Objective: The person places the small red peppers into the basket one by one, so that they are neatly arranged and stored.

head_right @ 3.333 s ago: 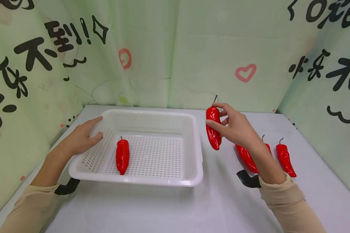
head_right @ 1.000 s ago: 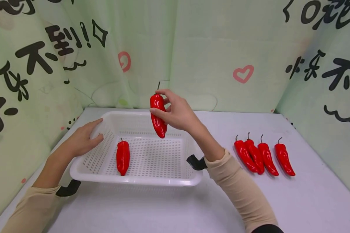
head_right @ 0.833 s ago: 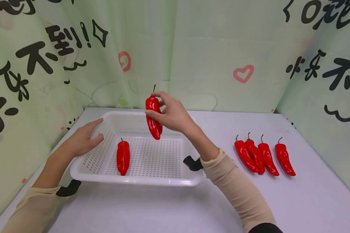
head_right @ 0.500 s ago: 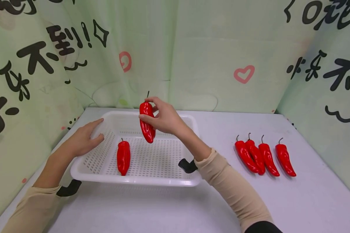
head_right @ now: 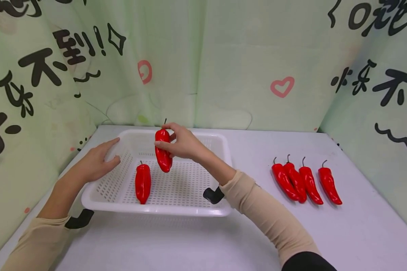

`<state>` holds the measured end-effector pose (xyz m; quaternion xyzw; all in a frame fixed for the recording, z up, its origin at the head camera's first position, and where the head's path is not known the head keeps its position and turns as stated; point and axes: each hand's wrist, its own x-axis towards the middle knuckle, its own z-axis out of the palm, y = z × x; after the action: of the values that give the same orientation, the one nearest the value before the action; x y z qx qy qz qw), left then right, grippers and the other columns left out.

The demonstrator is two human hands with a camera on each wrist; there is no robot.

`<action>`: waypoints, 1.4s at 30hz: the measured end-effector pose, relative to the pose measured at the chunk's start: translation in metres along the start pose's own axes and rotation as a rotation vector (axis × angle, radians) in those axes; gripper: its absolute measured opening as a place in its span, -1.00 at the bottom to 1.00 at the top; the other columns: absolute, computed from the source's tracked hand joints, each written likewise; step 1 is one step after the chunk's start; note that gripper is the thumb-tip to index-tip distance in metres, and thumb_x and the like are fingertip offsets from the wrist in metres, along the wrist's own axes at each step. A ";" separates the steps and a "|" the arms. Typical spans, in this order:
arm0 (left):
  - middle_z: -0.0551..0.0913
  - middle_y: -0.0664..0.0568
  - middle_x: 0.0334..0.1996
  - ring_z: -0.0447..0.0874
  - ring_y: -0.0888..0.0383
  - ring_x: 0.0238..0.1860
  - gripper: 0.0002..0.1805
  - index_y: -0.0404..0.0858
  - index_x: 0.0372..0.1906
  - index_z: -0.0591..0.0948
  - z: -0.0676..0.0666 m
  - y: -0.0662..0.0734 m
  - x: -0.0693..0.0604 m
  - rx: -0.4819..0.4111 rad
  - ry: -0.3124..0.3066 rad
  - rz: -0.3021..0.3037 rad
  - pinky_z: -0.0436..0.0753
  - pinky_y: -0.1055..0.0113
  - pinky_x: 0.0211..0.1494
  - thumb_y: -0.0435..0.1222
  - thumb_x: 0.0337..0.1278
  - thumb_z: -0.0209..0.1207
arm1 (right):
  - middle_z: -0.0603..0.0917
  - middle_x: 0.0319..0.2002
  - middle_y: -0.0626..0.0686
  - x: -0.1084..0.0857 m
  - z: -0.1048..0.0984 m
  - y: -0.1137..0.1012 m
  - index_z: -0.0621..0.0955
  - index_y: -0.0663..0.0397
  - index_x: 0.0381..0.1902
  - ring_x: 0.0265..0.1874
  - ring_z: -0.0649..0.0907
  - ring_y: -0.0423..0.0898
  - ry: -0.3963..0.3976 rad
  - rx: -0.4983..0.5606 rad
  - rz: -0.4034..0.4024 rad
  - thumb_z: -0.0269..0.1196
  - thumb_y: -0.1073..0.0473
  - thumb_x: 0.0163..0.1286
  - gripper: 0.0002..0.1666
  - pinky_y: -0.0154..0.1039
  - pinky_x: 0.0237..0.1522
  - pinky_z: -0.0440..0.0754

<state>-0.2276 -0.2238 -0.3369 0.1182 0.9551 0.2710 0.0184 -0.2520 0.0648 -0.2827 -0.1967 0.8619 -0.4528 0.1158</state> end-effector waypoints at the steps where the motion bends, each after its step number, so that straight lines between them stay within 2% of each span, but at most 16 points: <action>1: 0.32 -0.44 0.42 0.54 -0.29 0.11 -0.23 -0.41 0.60 0.07 0.000 0.000 0.000 0.000 -0.001 0.000 0.57 -0.29 0.22 -0.23 0.43 0.04 | 0.58 0.10 0.19 0.001 0.002 0.001 0.35 0.03 0.48 -0.07 0.70 0.08 -0.009 0.013 0.014 0.38 0.09 0.37 -0.21 -0.14 -0.19 0.80; 10: 0.33 -0.44 0.41 0.55 -0.29 0.10 -0.22 -0.40 0.60 0.07 -0.001 -0.004 0.002 0.002 -0.003 0.004 0.58 -0.29 0.20 -0.21 0.43 0.03 | 0.58 0.11 0.23 0.015 0.017 0.014 0.25 0.11 0.53 -0.03 0.66 0.07 -0.145 0.079 0.171 0.31 0.15 0.43 -0.19 0.10 0.14 0.68; 14: 0.32 -0.44 0.42 0.54 -0.30 0.12 -0.22 -0.39 0.61 0.06 -0.001 -0.004 0.001 0.005 -0.005 -0.005 0.56 -0.30 0.21 -0.20 0.43 0.03 | 0.58 0.10 0.23 0.019 0.023 0.018 0.21 0.16 0.54 -0.06 0.67 0.06 -0.203 0.103 0.233 0.30 0.17 0.45 -0.19 0.08 0.19 0.66; 24: 0.31 -0.45 0.43 0.51 -0.32 0.17 -0.22 -0.40 0.60 0.06 -0.002 -0.004 0.000 0.006 -0.009 0.001 0.50 -0.33 0.26 -0.20 0.43 0.03 | 0.57 0.15 0.20 0.024 0.037 0.028 0.22 0.19 0.50 0.03 0.62 0.05 -0.270 0.054 0.354 0.34 0.16 0.41 -0.17 -0.06 0.16 0.69; 29: 0.31 -0.45 0.42 0.50 -0.32 0.17 -0.22 -0.41 0.60 0.06 -0.002 -0.005 0.000 0.006 -0.010 0.000 0.50 -0.33 0.26 -0.21 0.43 0.02 | 0.59 0.17 0.19 0.027 0.042 0.033 0.19 0.19 0.53 -0.05 0.68 -0.01 -0.293 0.030 0.373 0.32 0.12 0.44 -0.15 -0.04 0.23 0.65; 34: 0.29 -0.44 0.44 0.51 -0.33 0.18 -0.21 -0.39 0.61 0.05 0.000 -0.005 0.001 0.001 -0.019 -0.010 0.53 -0.32 0.23 -0.20 0.43 0.03 | 0.61 0.15 0.21 0.028 0.046 0.032 0.16 0.22 0.55 -0.15 0.76 -0.05 -0.311 0.050 0.371 0.28 0.14 0.47 -0.16 -0.03 0.25 0.63; 37: 0.28 -0.44 0.45 0.51 -0.33 0.18 -0.21 -0.38 0.61 0.04 0.000 -0.005 0.001 0.004 -0.024 -0.017 0.55 -0.31 0.22 -0.19 0.43 0.03 | 0.63 0.11 0.19 0.028 0.047 0.030 0.16 0.24 0.55 -0.16 0.75 -0.04 -0.329 0.064 0.361 0.27 0.16 0.48 -0.17 -0.07 0.20 0.66; 42: 0.29 -0.44 0.44 0.52 -0.32 0.17 -0.21 -0.38 0.61 0.05 0.000 -0.004 0.001 0.005 -0.019 -0.012 0.57 -0.30 0.19 -0.19 0.43 0.03 | 0.64 0.12 0.17 0.025 0.045 0.024 0.16 0.23 0.55 -0.12 0.75 -0.03 -0.330 0.043 0.328 0.26 0.13 0.48 -0.16 -0.02 0.24 0.63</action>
<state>-0.2299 -0.2271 -0.3391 0.1151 0.9562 0.2676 0.0286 -0.2626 0.0329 -0.3284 -0.1229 0.8419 -0.4078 0.3314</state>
